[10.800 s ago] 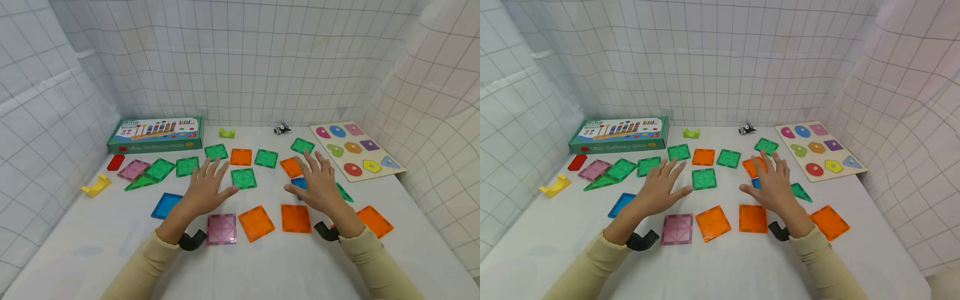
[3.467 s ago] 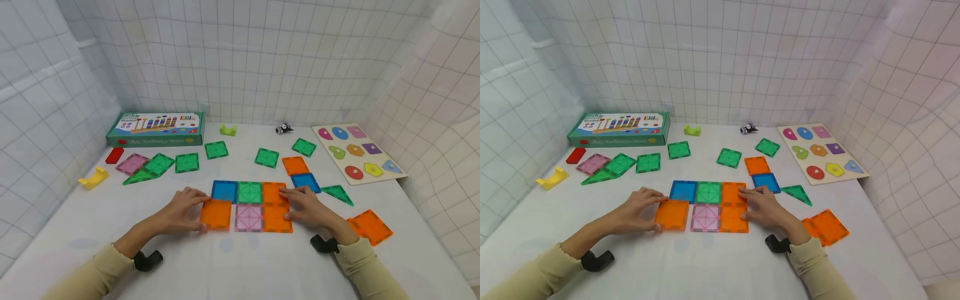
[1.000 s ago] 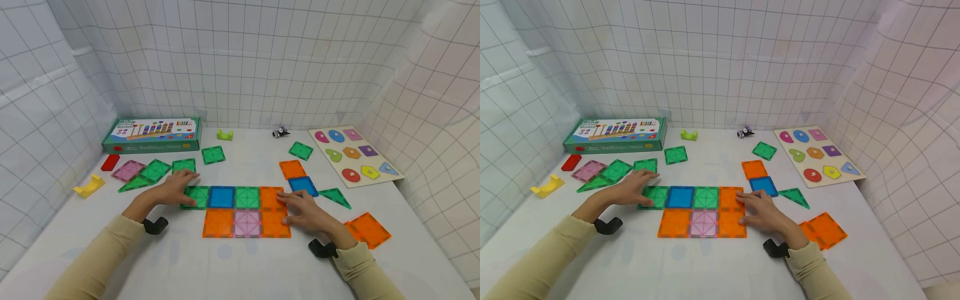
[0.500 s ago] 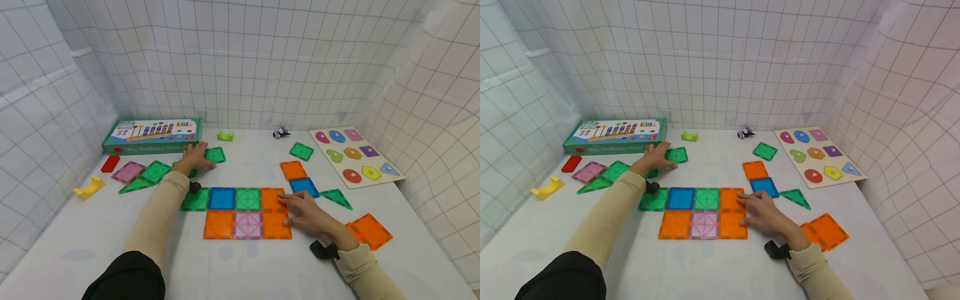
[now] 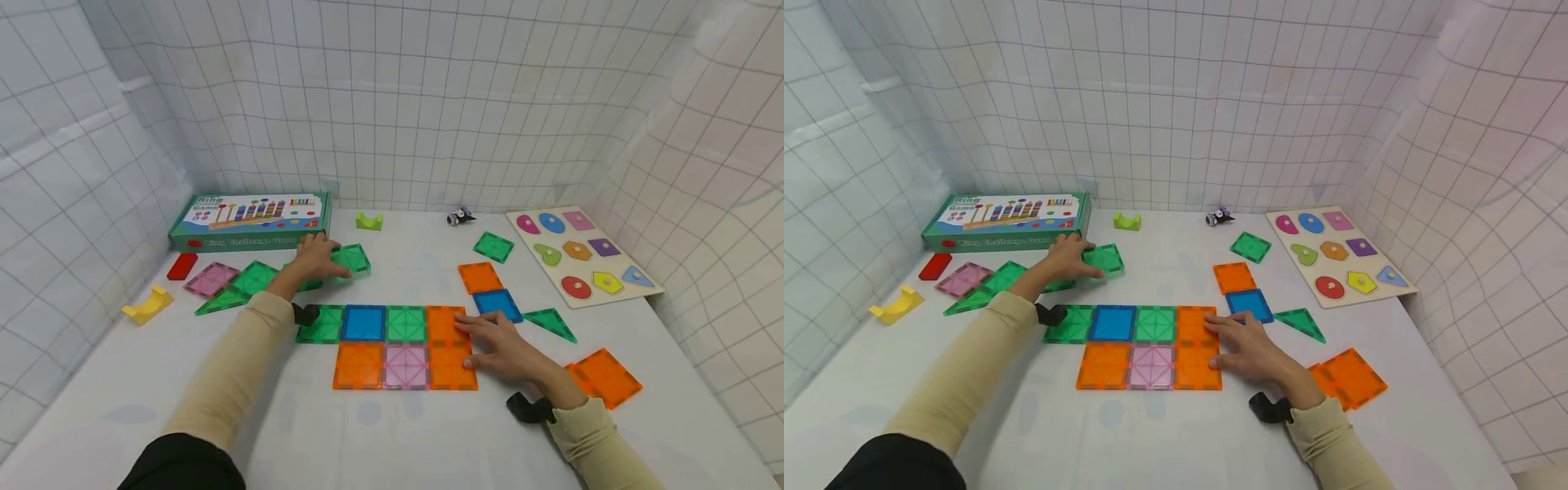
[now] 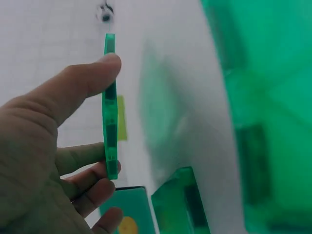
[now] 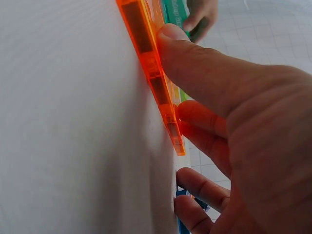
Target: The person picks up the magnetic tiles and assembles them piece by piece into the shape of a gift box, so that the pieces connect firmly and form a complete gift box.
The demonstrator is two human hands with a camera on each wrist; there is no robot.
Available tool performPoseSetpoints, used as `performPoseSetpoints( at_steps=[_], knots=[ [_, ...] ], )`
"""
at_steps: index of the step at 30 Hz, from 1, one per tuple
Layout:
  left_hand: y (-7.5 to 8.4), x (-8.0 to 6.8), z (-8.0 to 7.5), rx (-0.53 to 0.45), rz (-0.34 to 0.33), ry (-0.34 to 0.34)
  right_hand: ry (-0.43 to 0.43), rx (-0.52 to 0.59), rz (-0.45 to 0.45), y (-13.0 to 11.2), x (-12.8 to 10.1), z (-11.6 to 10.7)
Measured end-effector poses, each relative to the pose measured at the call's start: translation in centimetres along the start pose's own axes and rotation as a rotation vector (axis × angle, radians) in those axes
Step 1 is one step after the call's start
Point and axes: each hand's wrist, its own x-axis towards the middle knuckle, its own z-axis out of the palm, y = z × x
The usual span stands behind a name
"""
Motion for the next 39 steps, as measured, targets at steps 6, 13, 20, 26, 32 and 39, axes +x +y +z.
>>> performPoseSetpoints(
  at_steps=[6, 13, 20, 26, 32, 39],
  knots=[
    [0.0, -7.5, -0.3, -0.08, 0.188, 0.04, 0.0, -0.004, -0.012, 0.0, -0.1, 0.2],
    [-0.6, -16.0, 1.3, -0.127, 0.238, 0.045, -0.002, 0.0, 0.009, -0.2, -0.1, -0.1],
    [-1.0, -19.1, 4.7, -0.076, 0.269, 0.076, -0.009, 0.003, 0.01, -0.1, -0.1, -0.2],
    [-0.6, -19.1, 5.2, -0.075, 0.281, 0.074, -0.014, 0.004, 0.011, -0.1, -0.1, -0.1],
    [-1.3, -18.2, 4.5, -0.135, 0.31, 0.057, -0.013, 0.005, 0.009, -0.2, -0.1, -0.2],
    [-3.5, -17.1, 3.5, -0.188, 0.33, 0.011, -0.017, 0.012, 0.017, -0.3, -0.1, -0.2]
  ],
)
